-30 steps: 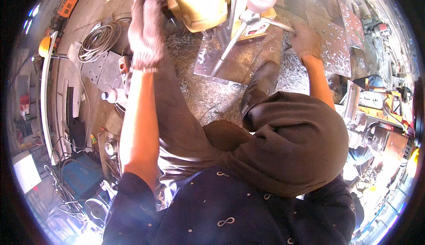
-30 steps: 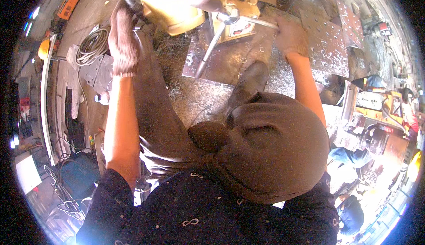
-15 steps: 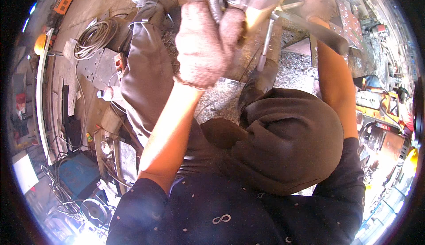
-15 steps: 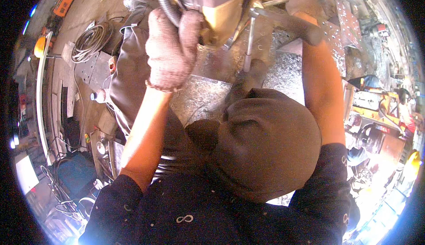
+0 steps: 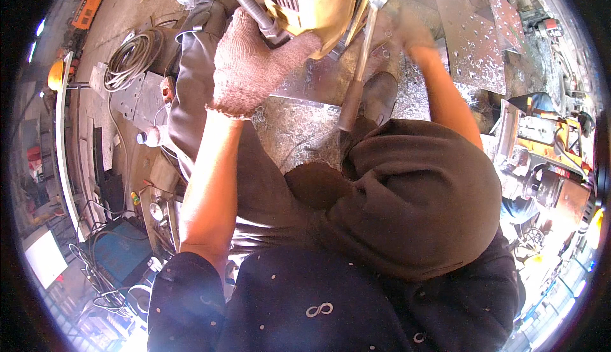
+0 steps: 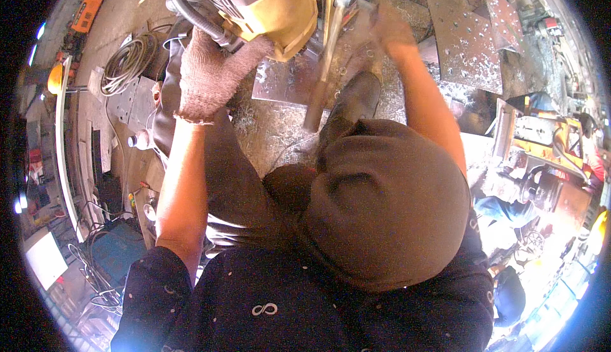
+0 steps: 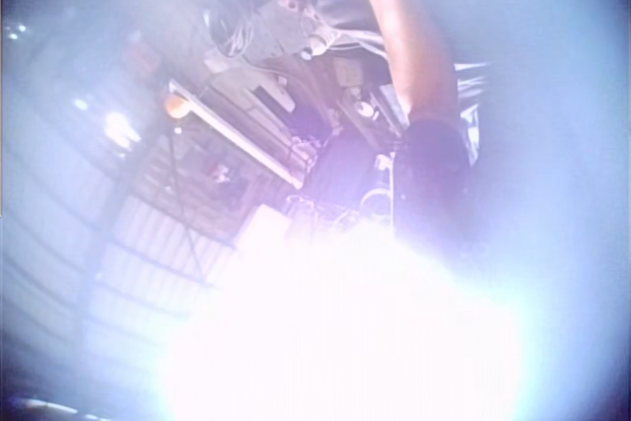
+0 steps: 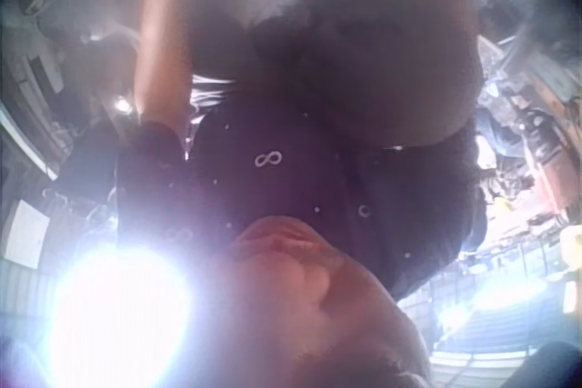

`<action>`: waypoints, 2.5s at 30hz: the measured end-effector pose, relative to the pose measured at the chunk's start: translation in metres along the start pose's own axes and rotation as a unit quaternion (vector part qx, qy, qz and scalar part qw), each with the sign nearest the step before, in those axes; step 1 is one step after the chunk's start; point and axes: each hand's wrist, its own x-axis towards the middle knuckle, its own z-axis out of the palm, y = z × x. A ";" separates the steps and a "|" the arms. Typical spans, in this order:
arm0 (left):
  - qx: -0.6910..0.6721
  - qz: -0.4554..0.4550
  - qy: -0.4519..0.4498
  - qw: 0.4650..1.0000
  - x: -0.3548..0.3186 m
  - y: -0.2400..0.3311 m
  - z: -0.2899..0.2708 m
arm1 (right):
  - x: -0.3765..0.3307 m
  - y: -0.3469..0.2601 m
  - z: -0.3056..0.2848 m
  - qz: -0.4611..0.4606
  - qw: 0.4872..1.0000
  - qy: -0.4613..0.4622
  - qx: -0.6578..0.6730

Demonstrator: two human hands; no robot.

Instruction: The person sits on the floor and uses a portable drill press to drill holes into a rectangular metal sheet. They reposition the sheet multiple times, apply a white substance from a bottle, and continue drilling additional holes.

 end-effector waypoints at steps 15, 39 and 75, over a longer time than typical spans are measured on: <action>-0.024 -0.010 -0.001 1.000 0.004 -0.011 0.015 | 0.090 0.073 -0.048 -0.105 0.958 0.244 -0.110; 0.014 -0.064 -0.002 0.998 -0.015 0.004 0.025 | 0.018 -0.045 -0.119 -0.041 0.974 0.162 -0.152; 0.002 -0.010 -0.026 1.000 -0.007 0.008 0.018 | 0.039 -0.045 -0.004 -0.192 0.715 0.085 0.667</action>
